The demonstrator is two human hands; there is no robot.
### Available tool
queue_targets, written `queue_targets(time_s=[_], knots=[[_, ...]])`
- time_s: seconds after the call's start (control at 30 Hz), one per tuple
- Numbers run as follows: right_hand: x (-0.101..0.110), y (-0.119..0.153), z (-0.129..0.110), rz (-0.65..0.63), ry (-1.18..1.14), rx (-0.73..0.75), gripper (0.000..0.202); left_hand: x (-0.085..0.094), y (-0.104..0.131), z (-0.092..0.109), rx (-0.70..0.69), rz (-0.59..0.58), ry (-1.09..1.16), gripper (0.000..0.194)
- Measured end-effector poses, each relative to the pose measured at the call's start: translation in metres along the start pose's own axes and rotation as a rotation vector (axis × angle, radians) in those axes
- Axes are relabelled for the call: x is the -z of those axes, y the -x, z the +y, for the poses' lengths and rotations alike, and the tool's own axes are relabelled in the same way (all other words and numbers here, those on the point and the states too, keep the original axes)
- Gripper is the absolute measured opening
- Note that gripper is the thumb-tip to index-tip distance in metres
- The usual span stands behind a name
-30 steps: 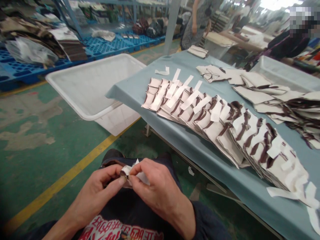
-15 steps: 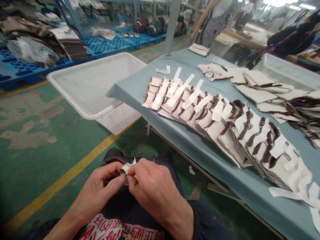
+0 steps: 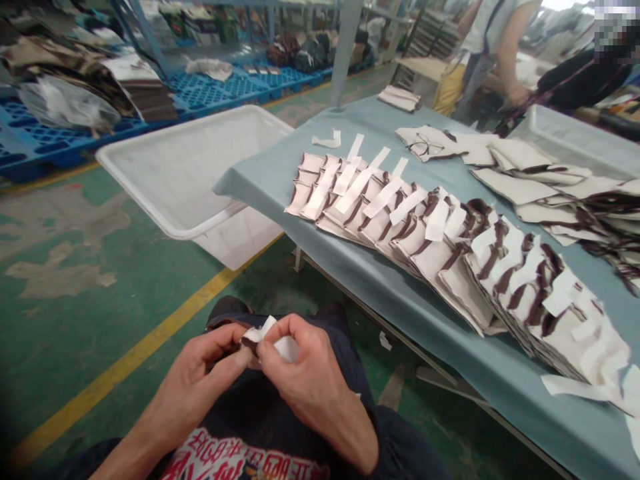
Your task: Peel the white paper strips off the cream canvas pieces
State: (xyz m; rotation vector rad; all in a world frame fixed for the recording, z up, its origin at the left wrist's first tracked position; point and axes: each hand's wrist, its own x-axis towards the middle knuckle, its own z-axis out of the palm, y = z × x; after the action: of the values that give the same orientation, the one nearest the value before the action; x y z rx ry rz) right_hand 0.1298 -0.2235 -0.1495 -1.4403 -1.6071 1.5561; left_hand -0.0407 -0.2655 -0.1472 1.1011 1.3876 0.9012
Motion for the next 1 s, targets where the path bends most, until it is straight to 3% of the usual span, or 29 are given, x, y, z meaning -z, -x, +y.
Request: queue_targets(time_s=[0.23, 0.37, 0.53, 0.67, 0.83, 1.0], knots=[[-0.007, 0.004, 0.013, 0.138, 0.207, 0.36, 0.011, 0.002, -0.001, -0.004, -0.052, 0.046, -0.104, 0.031], [-0.007, 0.007, 0.021, 0.194, 0.297, 0.452, 0.009, -0.001, 0.001, -0.006, -0.075, 0.079, -0.187, 0.032], [-0.01, 0.009, 0.02, 0.148, 0.359, 0.466, 0.017, -0.008, 0.002, -0.008, -0.127, 0.164, -0.276, 0.03], [-0.018, 0.009, 0.023, 0.193, 0.291, 0.405, 0.02, -0.015, 0.003, -0.012, -0.162, 0.269, -0.353, 0.027], [-0.029, 0.011, 0.031, 0.172, 0.121, 0.311, 0.023, -0.028, 0.007, -0.025, -0.13, 0.361, -0.162, 0.03], [-0.042, 0.018, 0.033, 0.194, 0.016, 0.337, 0.022, -0.04, 0.012, -0.044, -0.05, 0.537, -0.07, 0.028]])
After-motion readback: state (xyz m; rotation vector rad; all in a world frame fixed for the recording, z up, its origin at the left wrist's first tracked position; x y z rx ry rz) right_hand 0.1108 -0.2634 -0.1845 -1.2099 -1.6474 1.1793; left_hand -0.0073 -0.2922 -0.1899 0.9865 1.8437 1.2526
